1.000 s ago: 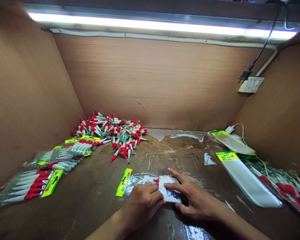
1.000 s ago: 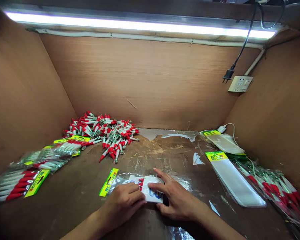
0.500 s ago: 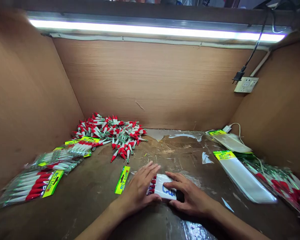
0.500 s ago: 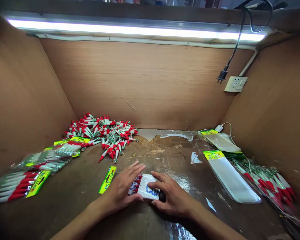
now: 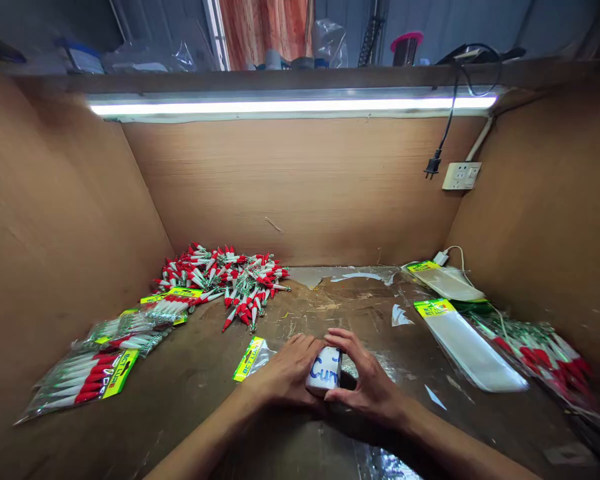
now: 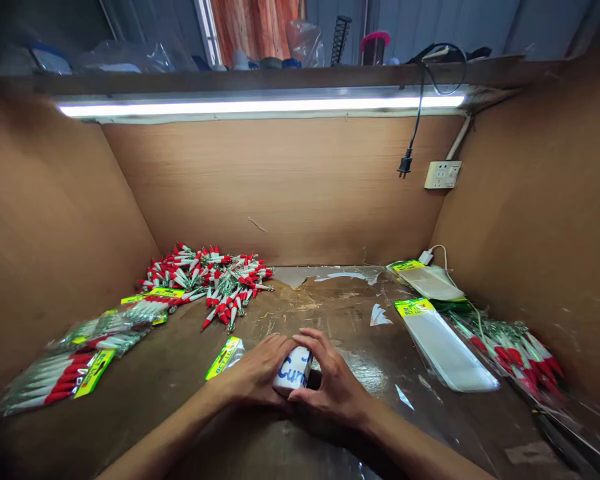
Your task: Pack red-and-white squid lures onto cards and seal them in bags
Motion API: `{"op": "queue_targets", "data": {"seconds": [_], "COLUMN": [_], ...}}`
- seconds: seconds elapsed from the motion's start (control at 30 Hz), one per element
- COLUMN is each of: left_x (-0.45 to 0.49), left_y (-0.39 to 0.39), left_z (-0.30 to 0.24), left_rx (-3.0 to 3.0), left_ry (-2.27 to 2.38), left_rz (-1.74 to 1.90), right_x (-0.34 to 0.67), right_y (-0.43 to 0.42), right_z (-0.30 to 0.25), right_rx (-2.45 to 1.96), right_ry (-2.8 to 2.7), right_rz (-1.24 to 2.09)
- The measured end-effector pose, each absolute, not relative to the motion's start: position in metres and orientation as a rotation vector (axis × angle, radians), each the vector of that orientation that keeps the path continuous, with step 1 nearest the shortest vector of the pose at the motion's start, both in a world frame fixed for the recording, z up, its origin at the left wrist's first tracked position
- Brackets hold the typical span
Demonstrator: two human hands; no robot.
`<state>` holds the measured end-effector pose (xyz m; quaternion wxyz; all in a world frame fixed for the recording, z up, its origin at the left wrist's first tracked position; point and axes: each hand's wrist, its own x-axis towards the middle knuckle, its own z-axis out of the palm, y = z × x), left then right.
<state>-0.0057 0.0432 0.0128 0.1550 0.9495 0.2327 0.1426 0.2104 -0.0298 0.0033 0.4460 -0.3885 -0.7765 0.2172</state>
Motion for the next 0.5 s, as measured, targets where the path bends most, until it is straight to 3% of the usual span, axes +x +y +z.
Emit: {"op": "queue_targets", "data": {"seconds": [0.13, 0.3, 0.5], "left_x": [0.009, -0.005, -0.017], "left_y": [0.042, 0.059, 0.059], "left_z": [0.04, 0.089, 0.075], "left_rx": [2.555, 1.933, 1.806], "left_ry": [0.743, 0.668, 0.63], "left_rz": [0.622, 0.986, 0.955], "right_x": [0.22, 0.237, 0.24], "right_y": [-0.032, -0.019, -0.006], "right_z": [0.008, 0.009, 0.0], "right_rx": [-0.949, -1.045, -1.138], "right_ry": [-1.706, -1.573, -1.538], "right_rz": [0.463, 0.324, 0.365]}}
